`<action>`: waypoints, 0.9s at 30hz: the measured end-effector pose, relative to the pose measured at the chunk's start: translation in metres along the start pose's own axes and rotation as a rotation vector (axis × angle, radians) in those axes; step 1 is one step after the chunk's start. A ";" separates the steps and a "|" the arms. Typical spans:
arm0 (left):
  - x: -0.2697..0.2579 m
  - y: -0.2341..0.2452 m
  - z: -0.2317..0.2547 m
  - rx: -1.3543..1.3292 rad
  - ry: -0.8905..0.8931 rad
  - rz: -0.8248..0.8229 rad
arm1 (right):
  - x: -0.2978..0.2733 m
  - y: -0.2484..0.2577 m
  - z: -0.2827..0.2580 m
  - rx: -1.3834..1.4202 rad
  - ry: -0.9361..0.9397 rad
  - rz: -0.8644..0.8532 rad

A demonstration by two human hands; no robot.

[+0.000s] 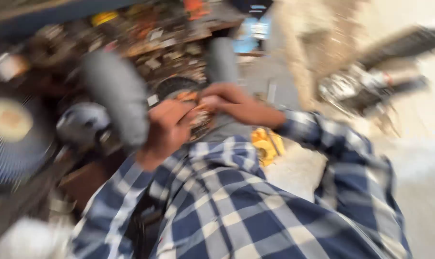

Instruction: Repairing or rewiring the stator of an electric fan motor.

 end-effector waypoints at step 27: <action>-0.041 0.009 0.000 -0.337 0.145 0.135 | -0.029 -0.012 -0.036 -0.614 0.999 0.461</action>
Point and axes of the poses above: each hand's wrist, its own x-axis towards the middle knuckle, its own y-axis out of the back of the hand, z = x × y, the point moved 2 cm from there along x, towards the middle knuckle, and after that the axes turned 9 degrees about -y, right-handed, at the moved point
